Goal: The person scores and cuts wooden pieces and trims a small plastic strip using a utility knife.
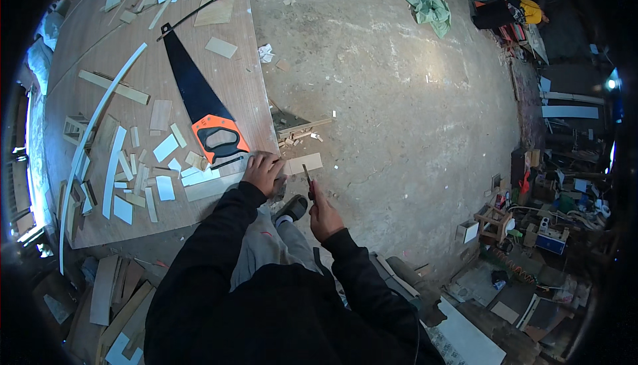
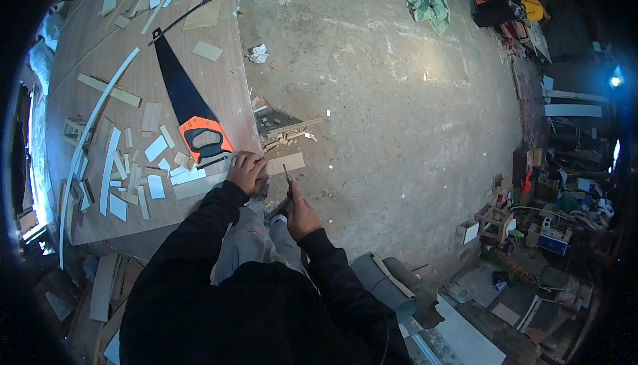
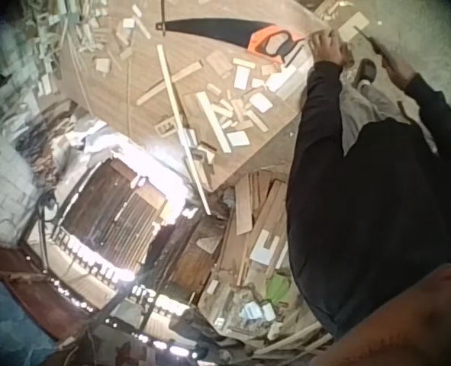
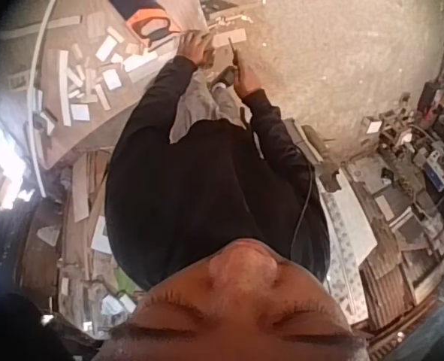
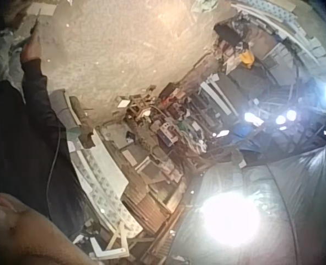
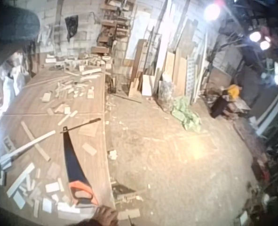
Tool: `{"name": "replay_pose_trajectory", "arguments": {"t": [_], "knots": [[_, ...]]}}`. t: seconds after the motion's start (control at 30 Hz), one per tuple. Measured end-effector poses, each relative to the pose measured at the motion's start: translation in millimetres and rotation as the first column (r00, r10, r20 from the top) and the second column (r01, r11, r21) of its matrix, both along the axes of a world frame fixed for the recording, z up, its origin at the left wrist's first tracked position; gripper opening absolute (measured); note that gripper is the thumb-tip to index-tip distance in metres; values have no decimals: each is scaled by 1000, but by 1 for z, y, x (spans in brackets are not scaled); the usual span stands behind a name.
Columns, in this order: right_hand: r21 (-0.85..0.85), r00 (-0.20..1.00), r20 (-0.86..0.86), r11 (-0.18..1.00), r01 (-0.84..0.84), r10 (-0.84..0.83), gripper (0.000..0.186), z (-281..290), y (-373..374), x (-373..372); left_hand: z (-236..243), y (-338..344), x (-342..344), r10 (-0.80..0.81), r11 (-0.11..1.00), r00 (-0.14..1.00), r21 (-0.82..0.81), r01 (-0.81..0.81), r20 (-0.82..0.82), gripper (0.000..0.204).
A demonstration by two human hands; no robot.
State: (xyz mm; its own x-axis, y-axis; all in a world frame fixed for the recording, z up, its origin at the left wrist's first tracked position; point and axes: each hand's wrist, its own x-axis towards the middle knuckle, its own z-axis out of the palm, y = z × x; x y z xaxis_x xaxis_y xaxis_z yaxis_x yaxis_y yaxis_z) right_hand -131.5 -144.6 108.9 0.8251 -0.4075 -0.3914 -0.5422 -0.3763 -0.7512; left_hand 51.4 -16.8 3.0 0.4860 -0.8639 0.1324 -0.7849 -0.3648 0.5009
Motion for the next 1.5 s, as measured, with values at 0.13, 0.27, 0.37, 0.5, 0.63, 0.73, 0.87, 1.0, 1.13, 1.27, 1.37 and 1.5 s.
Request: {"name": "replay_pose_trajectory", "arguments": {"t": [0.13, 0.27, 0.37, 0.5, 0.63, 0.73, 0.87, 1.0, 1.13, 1.27, 1.37, 1.5], "knots": [[-59, 997, -61, 997, -40, 36, 71, -19, 5, 10, -2, -1, 1, -5, 1000, 1000, -17, 5, 26, 45], [-100, 995, -87, 994, -54, 45, 70, -28, 12, 19, -7, 0, 1, 5, 1000, 1000, -18, -4, 10, 43], [-98, 1000, 3, 995, -28, 28, 70, -33, 14, 26, -2, -2, 0, 31, 999, 999, -32, -30, 32, 40], [-83, 997, -75, 996, -29, 23, 71, -35, 17, 32, 0, -3, 3, 31, 999, 999, -25, -30, 29, 38], [-129, 992, -125, 991, -32, 16, 72, -32, 20, 36, -6, 0, 3, 17, 999, 999, -47, -15, 49, 41], [-149, 983, -186, 988, -39, 11, 75, -26, 23, 39, -10, 1, 3, 13, 1000, 997, -24, -11, 74, 40], [-176, 970, -241, 983, -49, 6, 69, -14, 28, 45, -5, 1, 3, 10, 999, 998, -42, -7, 70, 39], [-221, 979, -202, 975, -29, -16, 70, -14, 31, 46, -5, 0, 2, 20, 1000, 1000, -17, -20, 8, 39], [-227, 985, -170, 974, -25, -14, 70, -18, 32, 44, 4, 0, 4, 19, 999, 999, -26, -20, -39, 38], [-219, 992, -120, 976, -4, -23, 70, -19, 31, 42, 4, 0, 3, 9, 999, 1000, -42, -9, 7, 39], [-202, 991, -127, 979, 8, -34, 70, -16, 30, 43, 4, 1, 4, -1, 1000, 999, 19, 2, -46, 41], [-183, 990, -137, 983, -5, -21, 70, -14, 29, 45, 2, 0, 4, 24, 999, 999, -35, -23, 45, 41]]}}
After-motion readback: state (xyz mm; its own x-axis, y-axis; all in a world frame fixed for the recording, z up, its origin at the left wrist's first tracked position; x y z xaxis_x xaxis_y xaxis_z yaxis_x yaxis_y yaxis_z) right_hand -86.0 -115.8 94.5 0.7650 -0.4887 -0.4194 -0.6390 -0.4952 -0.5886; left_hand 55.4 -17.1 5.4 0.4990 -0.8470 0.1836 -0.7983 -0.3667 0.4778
